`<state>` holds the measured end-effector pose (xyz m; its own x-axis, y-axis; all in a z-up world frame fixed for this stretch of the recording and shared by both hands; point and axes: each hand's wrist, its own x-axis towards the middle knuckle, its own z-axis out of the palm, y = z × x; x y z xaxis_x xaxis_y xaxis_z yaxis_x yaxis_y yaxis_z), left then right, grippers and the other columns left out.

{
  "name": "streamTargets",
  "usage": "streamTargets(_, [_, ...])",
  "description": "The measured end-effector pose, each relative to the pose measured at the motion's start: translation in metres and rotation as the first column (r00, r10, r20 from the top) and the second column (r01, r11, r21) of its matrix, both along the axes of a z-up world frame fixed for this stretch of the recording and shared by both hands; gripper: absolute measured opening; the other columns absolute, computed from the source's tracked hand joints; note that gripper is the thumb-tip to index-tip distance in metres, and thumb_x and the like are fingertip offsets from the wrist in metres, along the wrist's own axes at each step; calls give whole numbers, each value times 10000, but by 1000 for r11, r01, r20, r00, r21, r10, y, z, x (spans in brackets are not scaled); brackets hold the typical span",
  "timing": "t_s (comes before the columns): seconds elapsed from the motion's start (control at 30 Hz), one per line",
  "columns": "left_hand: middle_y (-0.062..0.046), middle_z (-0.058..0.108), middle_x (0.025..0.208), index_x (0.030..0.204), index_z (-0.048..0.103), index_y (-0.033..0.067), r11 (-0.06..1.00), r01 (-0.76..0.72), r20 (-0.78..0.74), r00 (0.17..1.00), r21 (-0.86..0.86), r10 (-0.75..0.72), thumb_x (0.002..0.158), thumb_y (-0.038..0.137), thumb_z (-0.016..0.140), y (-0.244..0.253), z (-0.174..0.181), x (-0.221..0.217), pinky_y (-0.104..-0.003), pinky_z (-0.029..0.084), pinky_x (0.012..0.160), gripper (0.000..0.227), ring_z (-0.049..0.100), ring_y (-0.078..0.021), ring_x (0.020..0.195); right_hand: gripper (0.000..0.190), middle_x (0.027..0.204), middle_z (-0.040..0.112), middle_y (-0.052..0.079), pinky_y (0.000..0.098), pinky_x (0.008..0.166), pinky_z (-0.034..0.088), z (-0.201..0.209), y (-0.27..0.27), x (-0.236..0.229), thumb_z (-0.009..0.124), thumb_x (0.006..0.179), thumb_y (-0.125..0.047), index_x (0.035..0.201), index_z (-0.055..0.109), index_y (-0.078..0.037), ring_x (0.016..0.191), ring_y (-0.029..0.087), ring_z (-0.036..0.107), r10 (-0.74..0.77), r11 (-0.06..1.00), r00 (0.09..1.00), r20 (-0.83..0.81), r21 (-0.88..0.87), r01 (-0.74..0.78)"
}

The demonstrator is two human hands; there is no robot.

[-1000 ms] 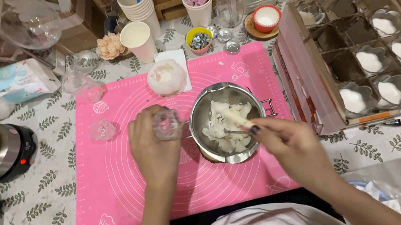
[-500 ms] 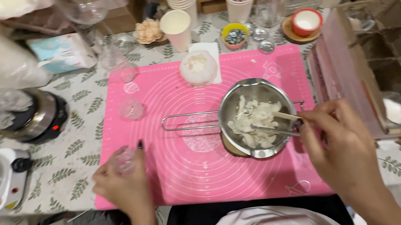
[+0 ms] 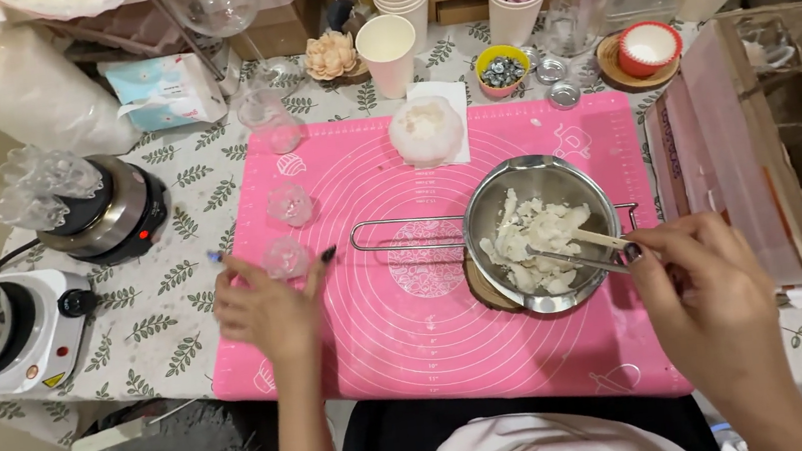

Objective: Portioning and preparing white wax components for candle making by scooping them into containers.

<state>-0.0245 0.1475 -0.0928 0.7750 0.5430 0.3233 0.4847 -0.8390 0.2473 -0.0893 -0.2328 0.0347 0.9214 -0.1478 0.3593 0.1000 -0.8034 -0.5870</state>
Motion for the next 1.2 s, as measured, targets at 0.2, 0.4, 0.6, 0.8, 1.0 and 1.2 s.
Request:
streamTargets(0.2, [-230, 574, 1262, 1506, 456, -15, 955, 189, 182, 972, -227, -149, 877, 390, 747, -72, 116, -75, -475, 444, 935, 803, 535, -353, 1112, 192, 900, 695, 115, 317, 613, 521, -9, 2, 6, 644, 939, -82, 1096, 718, 2, 668, 163, 697, 4, 983, 996, -94, 186, 14])
streamTargets(0.4, [-58, 848, 911, 1252, 721, 59, 223, 304, 110, 784, -926, -610, 951, 286, 593, -161, 108, -86, -297, 565, 695, 397, 725, -147, 780, 252, 681, 687, 136, 311, 481, 534, -34, -2, -9, 589, 1018, -83, 1196, 723, 35, 516, 172, 687, 43, 866, 934, -354, 480, 142])
streamTargets(0.6, [-93, 786, 941, 1229, 691, 22, -194, -138, 71, 611, -971, -788, 1049, 352, 422, -189, 96, -71, -284, 579, 723, 462, 724, -173, 855, 293, 708, 708, 66, 270, 534, 540, -38, -11, -5, 572, 961, -82, 1187, 704, 49, 586, 115, 645, 80, 767, 948, -309, 627, 140])
streamTargets(0.8, [-100, 701, 1291, 1327, 586, 26, -607, -336, 128, 796, -720, -592, 1035, 305, 467, -215, 90, -78, -409, 602, 835, 421, 725, -219, 998, 343, 728, 651, 34, 240, 562, 434, -40, -21, -5, 578, 982, -84, 1282, 722, -1, 637, 72, 535, 62, 769, 967, -246, 630, 110])
streamTargets(1.0, [-143, 665, 1258, 1346, 552, -33, -741, -343, 42, 894, -577, -447, 1102, 357, 463, -221, 87, -71, -424, 616, 893, 469, 715, -217, 1035, 358, 799, 634, 16, 230, 631, 416, -29, -31, -9, 567, 1007, -87, 1311, 738, -8, 720, 64, 510, 146, 643, 964, -223, 762, 79])
streamTargets(1.2, [-109, 731, 1222, 1353, 590, 8, -721, -207, 112, 923, -662, -367, 1049, 302, 426, -206, 100, -45, -356, 615, 888, 454, 725, -199, 1017, 349, 895, 726, 60, 286, 731, 575, -32, -33, 2, 527, 996, -87, 1289, 687, 15, 758, 108, 656, 244, 505, 942, -229, 860, 78])
